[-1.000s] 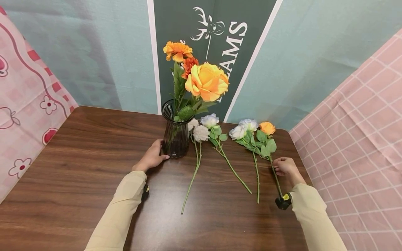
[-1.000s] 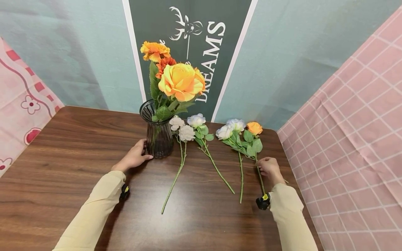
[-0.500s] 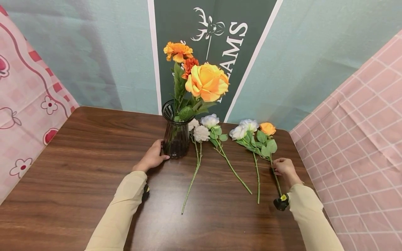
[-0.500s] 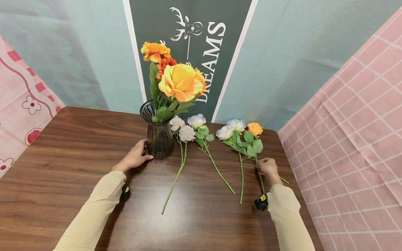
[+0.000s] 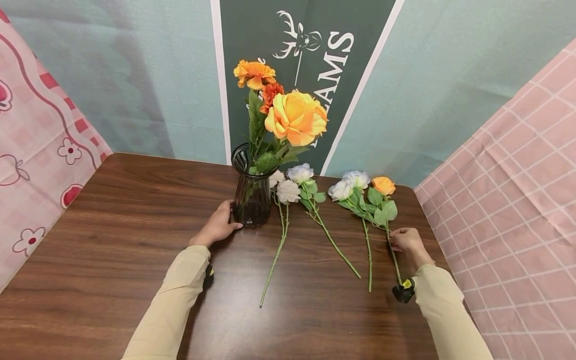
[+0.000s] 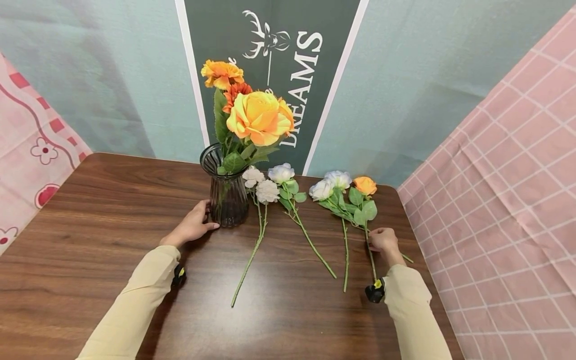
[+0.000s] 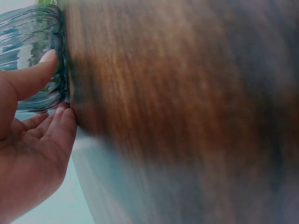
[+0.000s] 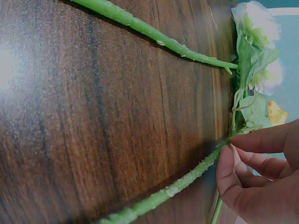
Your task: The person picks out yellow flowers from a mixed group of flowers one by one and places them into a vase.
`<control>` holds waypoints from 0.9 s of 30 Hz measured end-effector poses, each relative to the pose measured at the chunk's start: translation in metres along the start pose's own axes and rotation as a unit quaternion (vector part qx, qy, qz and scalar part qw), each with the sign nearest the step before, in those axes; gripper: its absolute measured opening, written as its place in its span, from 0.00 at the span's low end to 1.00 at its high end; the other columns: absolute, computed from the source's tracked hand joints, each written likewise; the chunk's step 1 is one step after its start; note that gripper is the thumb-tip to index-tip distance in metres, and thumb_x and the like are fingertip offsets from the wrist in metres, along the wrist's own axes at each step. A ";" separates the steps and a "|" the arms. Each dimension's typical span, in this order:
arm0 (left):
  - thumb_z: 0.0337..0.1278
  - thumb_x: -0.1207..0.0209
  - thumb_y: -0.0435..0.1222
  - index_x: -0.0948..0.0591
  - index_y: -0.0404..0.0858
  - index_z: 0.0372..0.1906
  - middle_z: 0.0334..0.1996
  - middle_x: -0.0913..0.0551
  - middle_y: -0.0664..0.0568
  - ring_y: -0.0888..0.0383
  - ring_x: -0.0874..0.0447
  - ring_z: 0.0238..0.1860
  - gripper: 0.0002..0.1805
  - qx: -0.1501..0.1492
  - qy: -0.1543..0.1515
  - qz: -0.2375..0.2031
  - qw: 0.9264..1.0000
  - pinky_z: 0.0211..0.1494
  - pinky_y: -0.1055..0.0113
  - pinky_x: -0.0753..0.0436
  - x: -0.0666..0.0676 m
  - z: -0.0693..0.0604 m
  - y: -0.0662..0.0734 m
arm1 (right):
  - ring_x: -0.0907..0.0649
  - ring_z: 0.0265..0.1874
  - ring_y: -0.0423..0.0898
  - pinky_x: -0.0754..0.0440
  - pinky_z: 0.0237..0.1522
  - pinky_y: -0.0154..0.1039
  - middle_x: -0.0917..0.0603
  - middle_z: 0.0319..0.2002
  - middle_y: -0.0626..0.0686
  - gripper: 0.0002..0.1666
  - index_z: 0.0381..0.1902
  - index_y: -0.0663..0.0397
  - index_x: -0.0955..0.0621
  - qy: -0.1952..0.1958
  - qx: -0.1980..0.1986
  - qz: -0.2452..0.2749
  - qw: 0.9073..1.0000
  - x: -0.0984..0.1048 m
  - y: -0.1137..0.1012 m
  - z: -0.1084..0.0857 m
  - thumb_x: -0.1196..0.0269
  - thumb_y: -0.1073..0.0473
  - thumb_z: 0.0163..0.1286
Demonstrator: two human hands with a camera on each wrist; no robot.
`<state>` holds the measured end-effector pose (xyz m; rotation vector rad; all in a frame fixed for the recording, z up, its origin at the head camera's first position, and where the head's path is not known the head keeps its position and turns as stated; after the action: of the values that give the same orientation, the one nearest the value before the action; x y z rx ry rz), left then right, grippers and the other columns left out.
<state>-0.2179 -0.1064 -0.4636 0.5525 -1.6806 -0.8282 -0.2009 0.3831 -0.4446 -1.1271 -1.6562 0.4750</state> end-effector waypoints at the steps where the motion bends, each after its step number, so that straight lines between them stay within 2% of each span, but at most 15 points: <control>1: 0.57 0.42 0.32 0.49 0.23 0.65 0.60 0.41 0.28 0.37 0.40 0.60 0.37 -0.001 0.000 0.000 1.000 0.60 0.47 0.38 0.000 0.000 0.000 | 0.23 0.21 0.42 0.19 0.28 0.36 0.23 0.25 0.54 0.15 0.42 0.84 0.30 -0.003 -0.001 0.000 1.000 0.000 0.000 0.000 0.56 0.77 0.59; 8: 0.57 0.42 0.32 0.49 0.23 0.65 0.60 0.41 0.29 0.37 0.40 0.61 0.38 0.002 0.000 0.000 1.000 0.60 0.47 0.38 -0.001 0.000 -0.001 | 0.24 0.21 0.43 0.19 0.28 0.36 0.21 0.26 0.55 0.17 0.44 0.84 0.31 -0.018 0.000 -0.013 1.000 -0.002 0.002 0.000 0.60 0.76 0.61; 17: 0.57 0.42 0.32 0.49 0.23 0.65 0.60 0.41 0.29 0.37 0.40 0.60 0.38 0.004 0.000 -0.001 1.000 0.60 0.47 0.37 -0.001 0.000 -0.002 | 0.24 0.20 0.42 0.19 0.26 0.36 0.24 0.25 0.56 0.14 0.41 0.84 0.30 -0.017 0.003 -0.019 1.000 -0.004 0.001 0.001 0.49 0.77 0.56; 27: 0.57 0.42 0.32 0.49 0.23 0.65 0.60 0.40 0.29 0.38 0.39 0.60 0.37 0.003 0.000 0.001 1.000 0.60 0.47 0.37 0.000 0.000 0.000 | 0.23 0.19 0.40 0.20 0.24 0.35 0.25 0.21 0.51 0.12 0.38 0.83 0.30 -0.033 0.019 -0.043 0.998 -0.002 -0.003 0.003 0.50 0.76 0.56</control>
<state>-0.2180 -0.1062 -0.4635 0.5552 -1.6826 -0.8227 -0.2049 0.3806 -0.4453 -1.0177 -1.7387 0.4918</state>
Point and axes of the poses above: each hand's wrist, its own z-axis towards the middle knuckle, its own x-axis out of the back of the hand, y = z × x, the point moved 4 cm from there along z, towards the middle knuckle
